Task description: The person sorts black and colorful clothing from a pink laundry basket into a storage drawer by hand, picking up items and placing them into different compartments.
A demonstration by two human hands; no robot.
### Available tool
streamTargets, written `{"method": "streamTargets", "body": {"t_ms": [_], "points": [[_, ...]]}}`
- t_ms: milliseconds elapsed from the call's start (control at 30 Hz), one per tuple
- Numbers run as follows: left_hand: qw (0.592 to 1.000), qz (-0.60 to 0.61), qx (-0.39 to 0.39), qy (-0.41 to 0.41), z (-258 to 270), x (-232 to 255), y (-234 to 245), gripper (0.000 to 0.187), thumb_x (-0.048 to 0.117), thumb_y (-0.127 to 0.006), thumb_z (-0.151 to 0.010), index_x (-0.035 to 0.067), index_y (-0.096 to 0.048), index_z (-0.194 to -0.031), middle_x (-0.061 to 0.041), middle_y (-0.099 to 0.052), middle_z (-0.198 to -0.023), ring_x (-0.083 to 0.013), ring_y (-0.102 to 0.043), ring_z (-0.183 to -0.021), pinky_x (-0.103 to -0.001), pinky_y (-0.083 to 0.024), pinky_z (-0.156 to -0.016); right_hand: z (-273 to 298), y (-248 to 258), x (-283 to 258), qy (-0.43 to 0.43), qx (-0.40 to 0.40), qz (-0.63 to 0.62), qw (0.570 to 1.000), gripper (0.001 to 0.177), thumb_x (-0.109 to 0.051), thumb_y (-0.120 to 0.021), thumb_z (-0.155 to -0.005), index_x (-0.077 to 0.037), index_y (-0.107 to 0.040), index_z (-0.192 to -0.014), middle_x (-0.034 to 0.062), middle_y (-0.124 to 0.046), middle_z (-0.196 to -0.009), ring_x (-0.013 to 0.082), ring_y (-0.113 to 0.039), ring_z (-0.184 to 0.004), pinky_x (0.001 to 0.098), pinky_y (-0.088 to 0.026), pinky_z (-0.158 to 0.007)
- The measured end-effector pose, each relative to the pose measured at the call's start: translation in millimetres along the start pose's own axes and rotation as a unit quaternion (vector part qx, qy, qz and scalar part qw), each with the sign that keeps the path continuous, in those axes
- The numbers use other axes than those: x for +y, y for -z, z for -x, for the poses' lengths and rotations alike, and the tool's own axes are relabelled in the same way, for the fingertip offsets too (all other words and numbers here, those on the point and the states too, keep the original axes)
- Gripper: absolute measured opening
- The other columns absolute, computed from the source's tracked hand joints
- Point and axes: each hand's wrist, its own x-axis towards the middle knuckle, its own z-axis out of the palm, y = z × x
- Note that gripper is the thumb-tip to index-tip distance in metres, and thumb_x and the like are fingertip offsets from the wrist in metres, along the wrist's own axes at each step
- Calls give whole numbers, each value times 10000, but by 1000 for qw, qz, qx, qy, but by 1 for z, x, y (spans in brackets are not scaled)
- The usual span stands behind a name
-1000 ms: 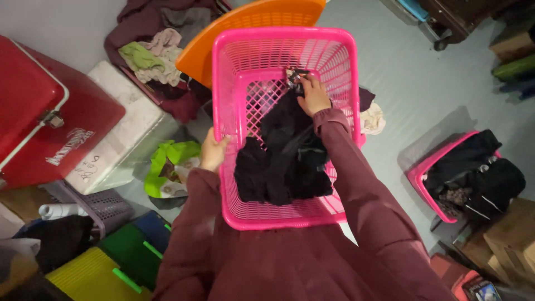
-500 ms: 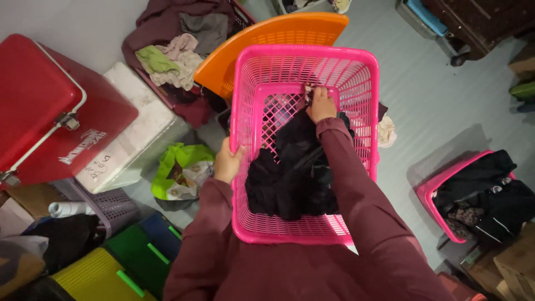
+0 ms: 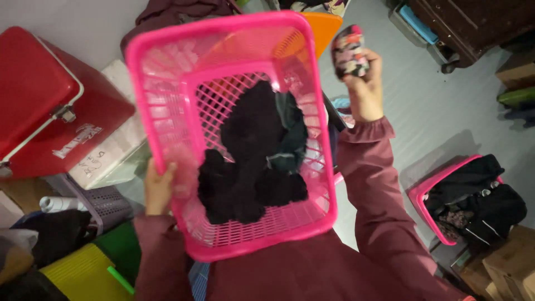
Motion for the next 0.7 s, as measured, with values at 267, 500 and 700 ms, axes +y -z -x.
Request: {"method": "streamTargets", "body": {"t_ms": [267, 500, 700], "points": [[983, 43, 160, -85, 59, 29, 113, 452, 8, -608, -1075, 62, -487, -1507, -31, -607, -1267, -131, -598, -1059, -292, -521, -921, 9, 67, 113, -36, -10, 164, 986, 591, 95, -641, -898, -78, -439, -1425, 87, -542, -1346, 195, -567, -1258, 337, -480, -1122], [951, 145, 234, -141, 90, -22, 157, 374, -67, -575, -1139, -8, -451, -1488, -104, -599, -1341, -200, -637, -1191, -385, -551, -1121, 3, 45, 231, -80, -139, 553, 817, 646, 20, -772, -746, -67, -517, -1333, 209, -594, -1212, 367, -532, -1183, 440, -465, -1022], [930, 231, 255, -129, 110, -37, 159, 429, -32, -595, -1119, 15, -456, -1522, -110, -616, -1378, -219, -655, -1187, -403, -563, -1101, -9, 62, 314, 67, -169, 716, 674, 375, -25, -551, -981, -98, -575, -1348, 71, -563, -1508, 341, -429, -1464, 466, -379, -1188]]}}
